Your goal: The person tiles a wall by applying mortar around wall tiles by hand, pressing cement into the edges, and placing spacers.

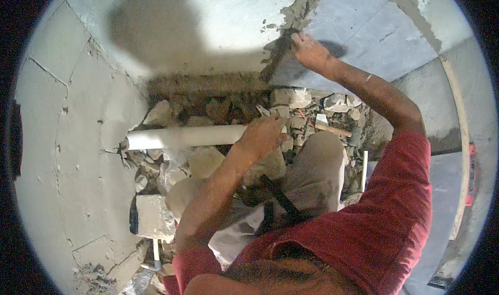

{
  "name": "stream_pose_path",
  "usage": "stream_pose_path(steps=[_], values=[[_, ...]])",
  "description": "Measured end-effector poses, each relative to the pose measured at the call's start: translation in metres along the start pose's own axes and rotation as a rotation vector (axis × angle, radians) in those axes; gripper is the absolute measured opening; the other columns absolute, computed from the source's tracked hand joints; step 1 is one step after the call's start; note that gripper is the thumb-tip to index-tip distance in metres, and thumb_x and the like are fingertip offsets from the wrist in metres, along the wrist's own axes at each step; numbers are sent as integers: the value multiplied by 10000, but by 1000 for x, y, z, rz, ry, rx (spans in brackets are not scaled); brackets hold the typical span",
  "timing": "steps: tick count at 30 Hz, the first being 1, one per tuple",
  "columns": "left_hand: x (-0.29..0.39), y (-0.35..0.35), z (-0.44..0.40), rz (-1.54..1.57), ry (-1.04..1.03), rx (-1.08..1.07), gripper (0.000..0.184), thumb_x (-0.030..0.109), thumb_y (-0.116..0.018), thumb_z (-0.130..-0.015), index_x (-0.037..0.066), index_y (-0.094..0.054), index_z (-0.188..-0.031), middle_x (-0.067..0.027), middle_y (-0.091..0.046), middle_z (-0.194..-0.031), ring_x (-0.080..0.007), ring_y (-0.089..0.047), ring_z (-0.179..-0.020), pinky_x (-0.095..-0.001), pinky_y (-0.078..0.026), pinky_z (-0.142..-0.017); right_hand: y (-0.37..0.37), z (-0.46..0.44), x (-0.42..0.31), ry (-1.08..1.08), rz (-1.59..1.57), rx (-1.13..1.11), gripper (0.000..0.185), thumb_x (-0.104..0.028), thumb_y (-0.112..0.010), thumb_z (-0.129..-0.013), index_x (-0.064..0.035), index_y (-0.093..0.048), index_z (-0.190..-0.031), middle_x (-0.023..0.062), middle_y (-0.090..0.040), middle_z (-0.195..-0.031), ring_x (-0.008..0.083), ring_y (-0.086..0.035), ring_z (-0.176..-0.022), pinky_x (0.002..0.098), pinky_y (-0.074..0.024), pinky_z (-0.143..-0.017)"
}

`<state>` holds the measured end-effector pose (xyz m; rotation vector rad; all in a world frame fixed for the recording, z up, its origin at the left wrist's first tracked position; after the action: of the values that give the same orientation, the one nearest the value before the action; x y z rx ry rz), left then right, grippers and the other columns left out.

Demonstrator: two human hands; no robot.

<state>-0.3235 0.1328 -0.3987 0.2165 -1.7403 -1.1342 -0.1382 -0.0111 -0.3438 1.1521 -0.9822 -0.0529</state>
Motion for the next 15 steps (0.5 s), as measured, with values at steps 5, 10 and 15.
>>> stream_pose_path(steps=[5,10,15], values=[[-3,4,5,-47,-35,19,338,250,-589,-779,10,-546,-1013,-205,-596,-889,-362,-595,-870,-445,-477,-768,40,-5,12,67,-27,61,178,-136,-528,-782,-7,-595,-885,175,-470,-1091,324,-480,-1010,387,-427,-862],[-6,2,5,-105,-19,87,155,162,-582,-764,37,-606,-851,-140,-614,-857,-307,-618,-803,-434,-452,-735,79,-20,23,283,3,-56,217,-115,-553,-765,-56,-614,-964,70,-543,-1081,252,-456,-1078,358,-377,-946],[-14,5,10,-75,-12,135,149,129,-504,-790,42,-610,-852,-150,-621,-904,-292,-627,-803,-433,-448,-734,58,-39,17,445,-29,96,151,-120,-534,-772,-63,-615,-887,32,-563,-1024,238,-451,-1069,351,-376,-950]])
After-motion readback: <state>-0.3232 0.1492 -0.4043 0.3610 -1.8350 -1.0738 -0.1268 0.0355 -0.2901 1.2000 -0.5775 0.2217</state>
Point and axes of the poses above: each hand's wrist, its own z-axis away from the middle knuckle, its own y-axis out of the back of the hand, x = y × z, the point moved 4 cm from there along -z, towards the middle knuckle
